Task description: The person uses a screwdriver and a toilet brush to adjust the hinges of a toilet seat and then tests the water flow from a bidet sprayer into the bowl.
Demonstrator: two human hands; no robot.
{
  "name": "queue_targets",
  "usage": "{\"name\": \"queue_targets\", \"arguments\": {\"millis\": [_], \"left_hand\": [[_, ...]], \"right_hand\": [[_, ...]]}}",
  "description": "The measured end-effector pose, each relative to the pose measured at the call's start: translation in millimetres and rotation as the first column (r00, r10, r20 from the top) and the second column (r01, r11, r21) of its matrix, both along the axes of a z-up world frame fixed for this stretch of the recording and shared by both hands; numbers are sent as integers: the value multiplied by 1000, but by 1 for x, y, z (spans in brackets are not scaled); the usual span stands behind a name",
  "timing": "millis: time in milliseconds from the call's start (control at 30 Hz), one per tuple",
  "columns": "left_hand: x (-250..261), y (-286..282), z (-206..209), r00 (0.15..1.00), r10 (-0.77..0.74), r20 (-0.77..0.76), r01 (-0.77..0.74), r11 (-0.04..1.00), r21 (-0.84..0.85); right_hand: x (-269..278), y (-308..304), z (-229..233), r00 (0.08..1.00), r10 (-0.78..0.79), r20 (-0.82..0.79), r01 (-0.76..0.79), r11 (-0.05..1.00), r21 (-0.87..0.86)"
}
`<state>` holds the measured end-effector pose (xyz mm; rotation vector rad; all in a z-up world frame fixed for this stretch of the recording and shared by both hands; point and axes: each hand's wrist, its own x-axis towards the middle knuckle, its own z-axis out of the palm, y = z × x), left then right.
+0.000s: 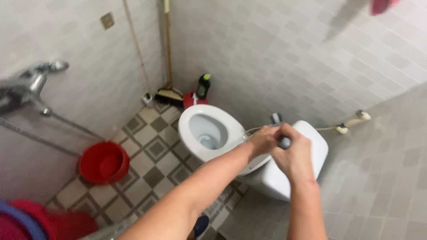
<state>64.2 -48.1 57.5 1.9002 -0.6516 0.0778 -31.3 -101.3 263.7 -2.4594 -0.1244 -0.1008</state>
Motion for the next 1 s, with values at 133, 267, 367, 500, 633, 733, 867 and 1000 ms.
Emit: {"name": "queue_targets", "arguments": {"millis": [133,267,367,500,633,733,867,1000], "left_hand": [[13,14,-42,967,-84,-241,121,982,145],[-1,48,-100,913,34,-407,118,932,343],[9,40,-118,898,82,-432,83,934,348],[44,32,-86,968,84,-238,14,923,384],[50,50,-44,889,-363,-278,158,815,-558],[69,54,-48,719,-477,-505,157,819,-551],[92,46,-132,772,-250,-584,420,891,174],[79,26,-233,739,-186,-647,360,922,146]], "right_hand": [[9,-5,-78,1000,-13,25,8,981,194],[10,-13,-131,973,-92,-213,141,963,227],[23,-27,-131,990,-58,-126,86,969,230],[58,-16,-88,995,40,-92,-31,995,95],[75,6,-61,998,57,-41,-58,998,-20],[91,17,-76,998,34,-52,-35,999,-20],[97,9,-134,998,1,-62,8,989,150],[90,5,-178,955,-134,-264,208,939,275]]}}
